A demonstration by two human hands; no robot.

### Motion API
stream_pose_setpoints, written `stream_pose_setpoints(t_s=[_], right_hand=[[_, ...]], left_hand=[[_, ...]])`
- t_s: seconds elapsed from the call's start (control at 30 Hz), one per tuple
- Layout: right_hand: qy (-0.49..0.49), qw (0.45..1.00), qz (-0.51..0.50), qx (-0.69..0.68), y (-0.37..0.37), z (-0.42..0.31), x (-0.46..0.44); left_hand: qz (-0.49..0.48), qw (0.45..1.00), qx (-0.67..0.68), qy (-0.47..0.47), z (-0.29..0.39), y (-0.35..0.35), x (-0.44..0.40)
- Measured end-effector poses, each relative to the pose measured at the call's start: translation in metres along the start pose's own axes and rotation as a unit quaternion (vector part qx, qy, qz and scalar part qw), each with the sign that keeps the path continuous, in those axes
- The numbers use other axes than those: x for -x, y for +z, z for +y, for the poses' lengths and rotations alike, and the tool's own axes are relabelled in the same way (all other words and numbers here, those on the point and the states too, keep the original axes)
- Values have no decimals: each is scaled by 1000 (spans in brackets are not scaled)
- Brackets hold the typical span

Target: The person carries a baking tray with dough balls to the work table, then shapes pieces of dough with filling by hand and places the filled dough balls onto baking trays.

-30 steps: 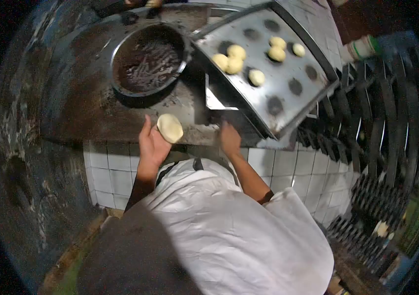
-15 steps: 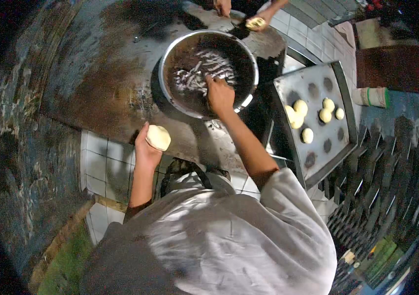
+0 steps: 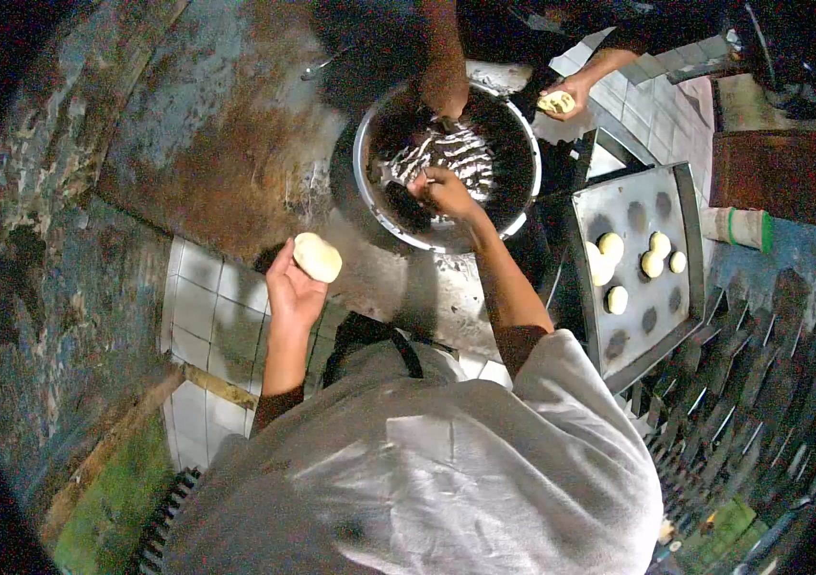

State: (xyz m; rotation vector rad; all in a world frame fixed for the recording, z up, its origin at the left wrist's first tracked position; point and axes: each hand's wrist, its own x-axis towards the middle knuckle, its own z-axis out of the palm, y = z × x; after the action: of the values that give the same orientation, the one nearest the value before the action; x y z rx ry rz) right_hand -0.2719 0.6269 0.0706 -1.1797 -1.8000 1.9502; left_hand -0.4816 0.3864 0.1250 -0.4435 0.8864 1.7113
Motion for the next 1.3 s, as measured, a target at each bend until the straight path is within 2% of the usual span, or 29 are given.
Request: stream_pose_setpoints(t_s=[0.03,0.1,0.17,0.23,0.27,0.3,0.33,0.4,0.53,0.6,0.63,0.7,0.73,0.77,0.83,0.9,0.93,0.97,1.0,1.03,1.1,1.13,1.17,1.2,1.23,1.27,1.3], right_hand=[[48,997,-8,-60,3,-24,23],[65,990,-62,-109,-3,-57,73],[-10,973,-124,-194,-6,-50,116],[0,990,-50,-134,2,-57,164],[-20,992,10,-121,11,-49,183],[-77,988,35,-129,15,-10,189],[-88,983,83,-137,16,18,203],[-81,977,155,-119,12,41,254],[-39,964,223,-140,3,149,347],[39,956,277,-90,-4,199,376],[38,955,279,-94,-6,213,382],[40,909,374,178,-13,233,388],[101,900,357,228,-18,206,391],[97,902,357,223,-19,196,388],[-8,876,411,252,-15,180,384],[-24,926,366,87,-8,109,393],[-60,947,307,-78,-3,98,385],[-94,936,239,-239,-3,89,380],[-1,920,132,-370,-12,54,393],[-3,919,135,-370,-16,48,398],[15,898,95,-429,-22,38,402],[-15,910,72,-408,-29,32,414],[-17,911,72,-406,-29,32,417],[-97,960,112,-237,-27,33,419],[-172,972,147,-58,-25,30,420],[-243,937,223,120,-22,25,418],[-244,936,220,124,-19,21,418]], left_hand=[[-6,1000,-10,4,-6,6,0],[-38,999,-12,-7,-22,27,8],[-67,997,-4,-46,-45,50,21],[-141,986,7,-85,-75,71,37],[-144,984,12,-103,-92,79,48],[-145,981,17,-124,-109,84,56],[-194,971,3,-138,-128,75,55],[-187,969,-16,-158,-158,77,83],[-191,965,-52,-175,-202,78,119],[-217,961,-62,-159,-220,79,132],[-218,960,-67,-159,-227,81,139],[-245,947,-46,-201,-240,82,153],[-237,950,-56,-195,-249,82,158],[-238,950,-62,-192,-256,82,163],[-239,945,-75,-212,-265,80,172],[-241,943,-85,-212,-274,75,177],[-253,939,-88,-214,-277,71,177],[-265,935,-90,-218,-282,67,177],[-258,941,-116,-188,-286,66,177],[-261,939,-117,-190,-288,64,175],[-305,910,-242,-142,-279,64,167],[-307,899,-304,-71,-271,61,166],[-310,898,-303,-70,-266,56,166],[-296,863,-406,-55,-258,67,182],[-278,817,-504,-39,-253,73,190],[-278,819,-501,-35,-251,72,189],[-278,821,-497,-33,-247,74,194]])
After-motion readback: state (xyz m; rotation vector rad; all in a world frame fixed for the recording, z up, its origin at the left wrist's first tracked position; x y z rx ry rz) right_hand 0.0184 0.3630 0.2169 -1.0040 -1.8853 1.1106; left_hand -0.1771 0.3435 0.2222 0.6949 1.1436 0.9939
